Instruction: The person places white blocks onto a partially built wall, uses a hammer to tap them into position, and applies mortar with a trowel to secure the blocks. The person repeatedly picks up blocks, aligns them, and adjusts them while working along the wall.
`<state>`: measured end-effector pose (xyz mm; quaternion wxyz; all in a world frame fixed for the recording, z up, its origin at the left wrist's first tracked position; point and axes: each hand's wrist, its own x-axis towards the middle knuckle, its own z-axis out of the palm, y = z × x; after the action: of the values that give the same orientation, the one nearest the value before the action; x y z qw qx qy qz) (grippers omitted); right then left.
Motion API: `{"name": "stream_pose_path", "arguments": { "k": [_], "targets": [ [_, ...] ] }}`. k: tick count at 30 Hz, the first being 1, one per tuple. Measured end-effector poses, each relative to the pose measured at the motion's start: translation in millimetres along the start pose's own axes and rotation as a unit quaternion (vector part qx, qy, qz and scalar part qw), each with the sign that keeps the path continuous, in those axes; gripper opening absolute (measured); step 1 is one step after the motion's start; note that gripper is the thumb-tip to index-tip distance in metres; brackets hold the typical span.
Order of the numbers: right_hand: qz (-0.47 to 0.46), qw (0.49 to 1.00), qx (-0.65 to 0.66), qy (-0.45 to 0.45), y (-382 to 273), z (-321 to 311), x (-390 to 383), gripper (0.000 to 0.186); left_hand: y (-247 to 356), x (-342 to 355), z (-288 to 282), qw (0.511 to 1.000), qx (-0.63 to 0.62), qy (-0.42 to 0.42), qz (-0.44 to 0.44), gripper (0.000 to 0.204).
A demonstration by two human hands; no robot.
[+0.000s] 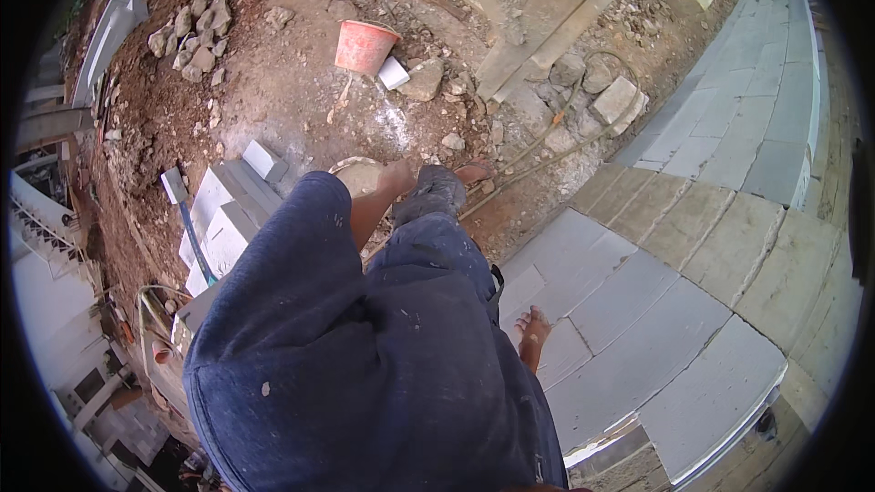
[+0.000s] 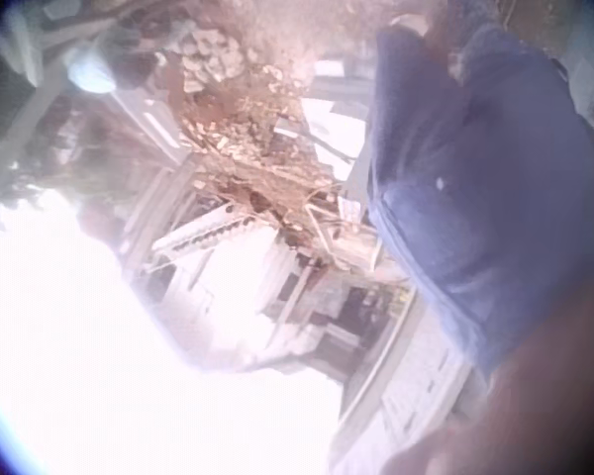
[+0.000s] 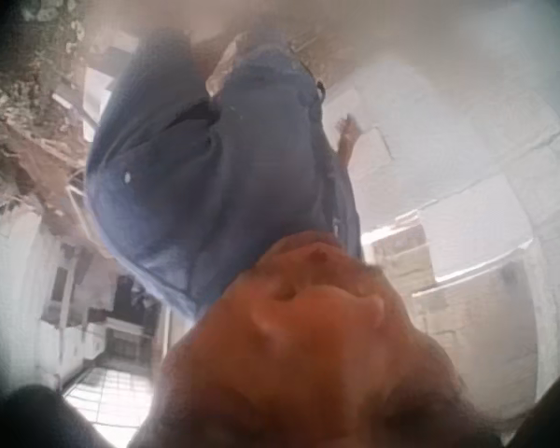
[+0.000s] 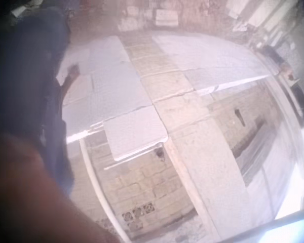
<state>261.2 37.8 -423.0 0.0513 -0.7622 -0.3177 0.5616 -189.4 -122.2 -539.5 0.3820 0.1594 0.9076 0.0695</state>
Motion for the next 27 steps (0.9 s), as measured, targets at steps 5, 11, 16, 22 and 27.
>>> {"name": "stream_pose_path", "arguments": {
  "k": [5,11,16,22,27],
  "targets": [
    [-0.103,0.990,-0.085,-0.044,-44,9,58,0.018,15,-118,15,0.962,-0.225,0.009,0.151,0.047],
    [-0.152,0.938,-0.281,-0.135,-25,35,74,0.013,-80,-241,60,0.937,-0.332,0.023,0.104,0.052],
    [-0.182,0.854,-0.437,-0.215,6,86,14,0.013,-193,-314,119,0.934,-0.292,0.131,-0.160,0.049],
    [-0.196,0.814,-0.454,-0.304,17,137,-27,0.022,-303,-436,194,0.742,-0.394,0.196,-0.506,0.041],
    [-0.330,0.606,-0.609,-0.392,68,193,-34,0.022,-400,-518,205,0.665,-0.416,0.243,-0.571,0.041]
  ]
}}
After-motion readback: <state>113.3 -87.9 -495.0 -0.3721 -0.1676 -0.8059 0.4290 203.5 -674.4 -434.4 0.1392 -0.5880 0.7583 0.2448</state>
